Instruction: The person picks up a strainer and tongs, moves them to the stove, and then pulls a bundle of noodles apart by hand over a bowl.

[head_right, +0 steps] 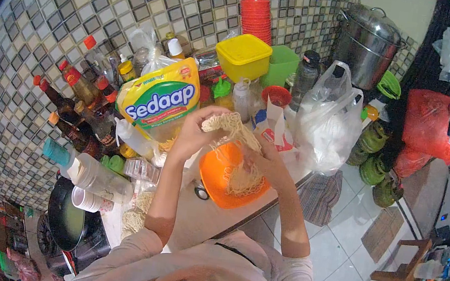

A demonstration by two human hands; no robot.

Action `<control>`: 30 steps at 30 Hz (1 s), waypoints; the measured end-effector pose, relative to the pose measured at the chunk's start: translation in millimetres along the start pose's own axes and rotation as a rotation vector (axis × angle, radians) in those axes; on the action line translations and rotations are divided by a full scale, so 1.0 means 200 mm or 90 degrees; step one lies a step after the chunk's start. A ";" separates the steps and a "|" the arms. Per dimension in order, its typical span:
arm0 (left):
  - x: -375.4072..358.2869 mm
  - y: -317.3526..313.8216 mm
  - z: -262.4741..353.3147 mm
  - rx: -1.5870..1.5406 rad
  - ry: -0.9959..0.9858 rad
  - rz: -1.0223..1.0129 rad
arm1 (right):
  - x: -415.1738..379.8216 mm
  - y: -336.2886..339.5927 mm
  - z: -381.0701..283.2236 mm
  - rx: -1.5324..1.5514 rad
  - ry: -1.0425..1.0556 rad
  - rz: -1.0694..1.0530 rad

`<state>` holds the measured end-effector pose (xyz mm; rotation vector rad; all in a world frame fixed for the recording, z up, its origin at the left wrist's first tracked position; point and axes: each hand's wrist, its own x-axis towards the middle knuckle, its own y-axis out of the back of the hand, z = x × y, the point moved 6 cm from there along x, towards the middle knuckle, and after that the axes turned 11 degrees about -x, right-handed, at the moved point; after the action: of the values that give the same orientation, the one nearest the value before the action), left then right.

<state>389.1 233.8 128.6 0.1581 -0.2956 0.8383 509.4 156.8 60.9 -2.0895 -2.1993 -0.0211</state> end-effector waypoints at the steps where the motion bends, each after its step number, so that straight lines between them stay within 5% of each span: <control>1: 0.00 0.00 0.01 0.000 0.000 0.000 | 0.00 0.00 0.00 0.000 0.000 0.000; 7: -0.01 0.00 0.03 0.200 -0.096 0.043 | 0.01 -0.01 -0.02 -0.257 -0.082 0.037; 9: 0.00 -0.02 0.02 0.199 -0.096 0.013 | 0.05 -0.02 -0.02 -0.313 0.053 0.081; 13: -0.02 -0.05 0.02 0.131 -0.027 0.054 | 0.06 -0.02 -0.02 -0.227 0.104 0.090; 18: -0.01 -0.01 -0.02 -0.029 0.029 0.098 | 0.03 -0.03 0.02 -0.175 -0.050 0.026; 25: -0.02 0.02 -0.04 -0.154 0.036 0.225 | 0.01 -0.05 0.08 -0.094 -0.085 0.023; 28: -0.04 0.06 0.01 -0.169 -0.096 0.389 | 0.02 -0.08 0.10 -0.021 -0.054 -0.013; 30: -0.05 0.06 -0.01 -0.190 -0.058 0.364 | 0.02 -0.11 0.10 -0.066 -0.044 -0.068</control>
<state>374.3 235.1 122.8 -0.1783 -0.5621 1.3411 486.2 161.4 41.9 -2.0512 -2.3976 -0.0742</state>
